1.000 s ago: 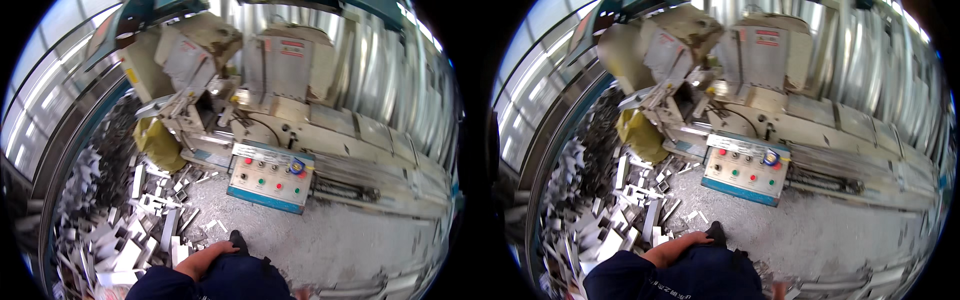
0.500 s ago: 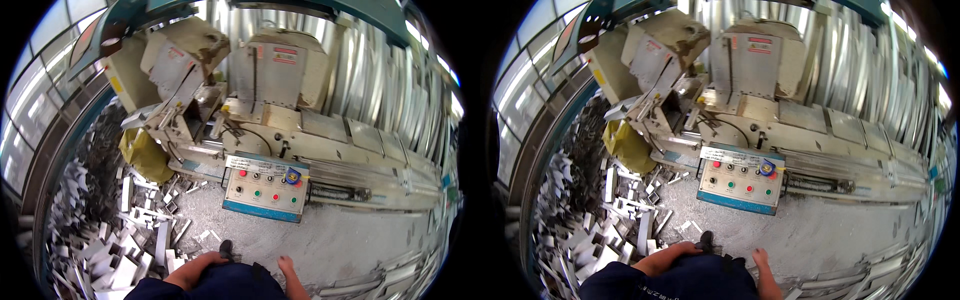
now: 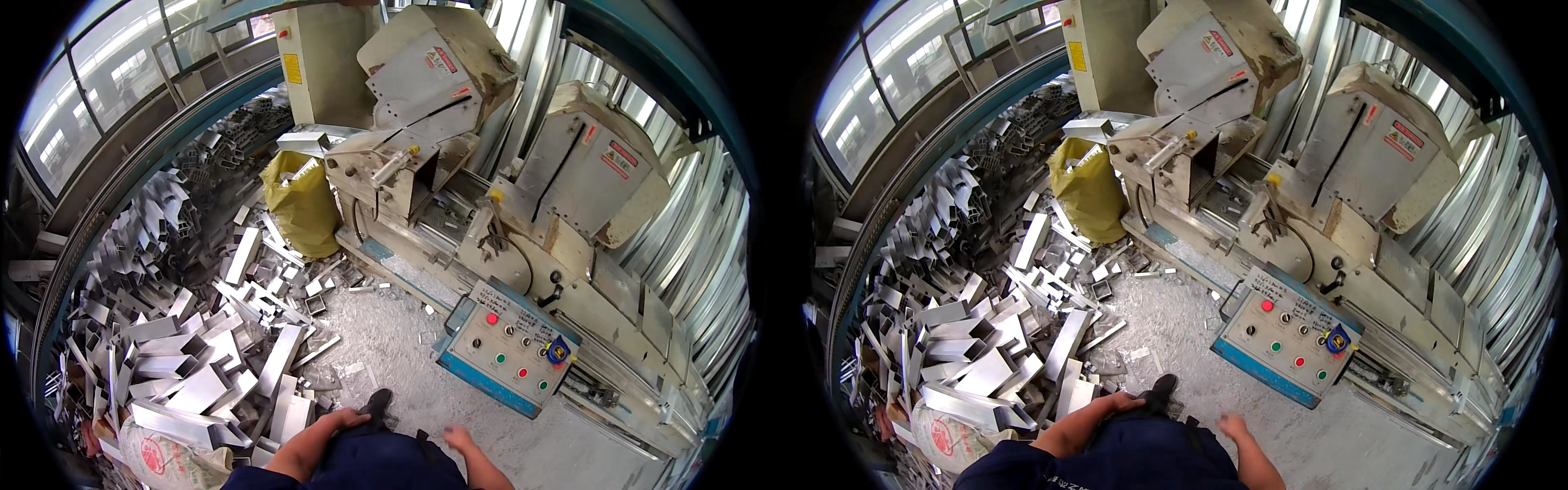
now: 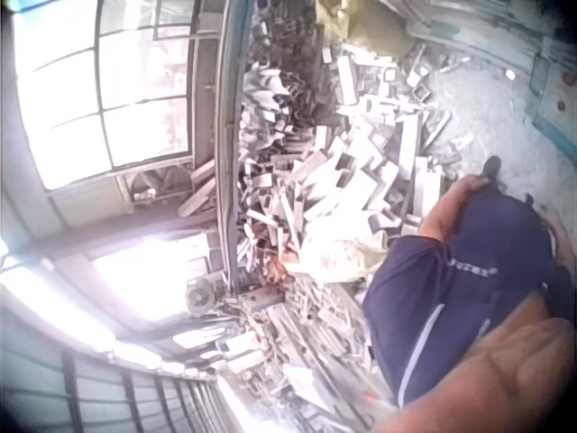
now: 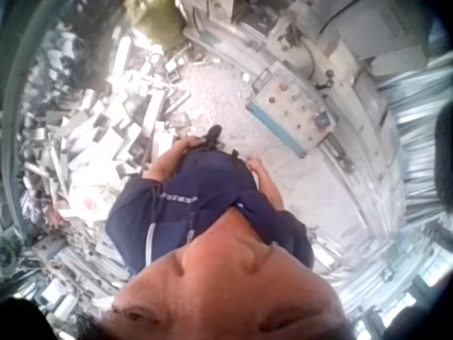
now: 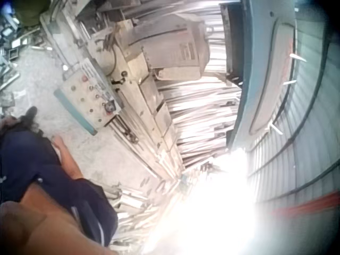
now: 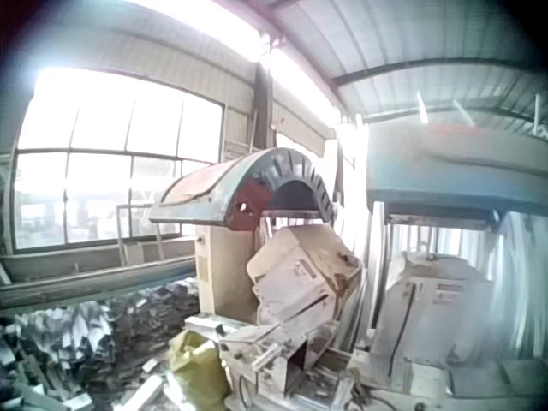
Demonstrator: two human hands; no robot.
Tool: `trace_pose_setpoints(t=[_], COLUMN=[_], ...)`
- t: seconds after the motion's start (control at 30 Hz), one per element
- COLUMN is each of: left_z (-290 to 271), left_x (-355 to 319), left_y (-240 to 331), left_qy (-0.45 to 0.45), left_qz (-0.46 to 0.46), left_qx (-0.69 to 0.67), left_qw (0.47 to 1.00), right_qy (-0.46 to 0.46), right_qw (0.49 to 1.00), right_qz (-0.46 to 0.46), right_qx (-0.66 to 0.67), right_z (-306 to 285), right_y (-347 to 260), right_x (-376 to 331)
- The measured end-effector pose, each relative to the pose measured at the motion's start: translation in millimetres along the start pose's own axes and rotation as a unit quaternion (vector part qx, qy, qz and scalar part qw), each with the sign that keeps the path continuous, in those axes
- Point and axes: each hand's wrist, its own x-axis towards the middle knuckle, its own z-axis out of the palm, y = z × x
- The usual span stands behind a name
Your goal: The person operates a metal cutting saw to cut long aluminum profiles into shorter pieces. They measure and position the profiles, activate the saw, and then stack the cut pieces on the floor.
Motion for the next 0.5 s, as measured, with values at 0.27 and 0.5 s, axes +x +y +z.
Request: trace_pose_setpoints(t=[0.27,0.5], left_z=[-29,-53], left_x=[83,165], left_y=[11,87], left_qy=[-0.103,-0.308], left_qz=[0.044,0.404], left_qx=[0.128,0.521], left_qw=[0.985,0.686], right_qy=[0.038,0.451], right_qw=[0.992,0.823], right_qz=[0.111,0.153], right_qx=[0.038,0.309], right_z=[-6,13], right_y=[24,27], right_x=[-75,-162])
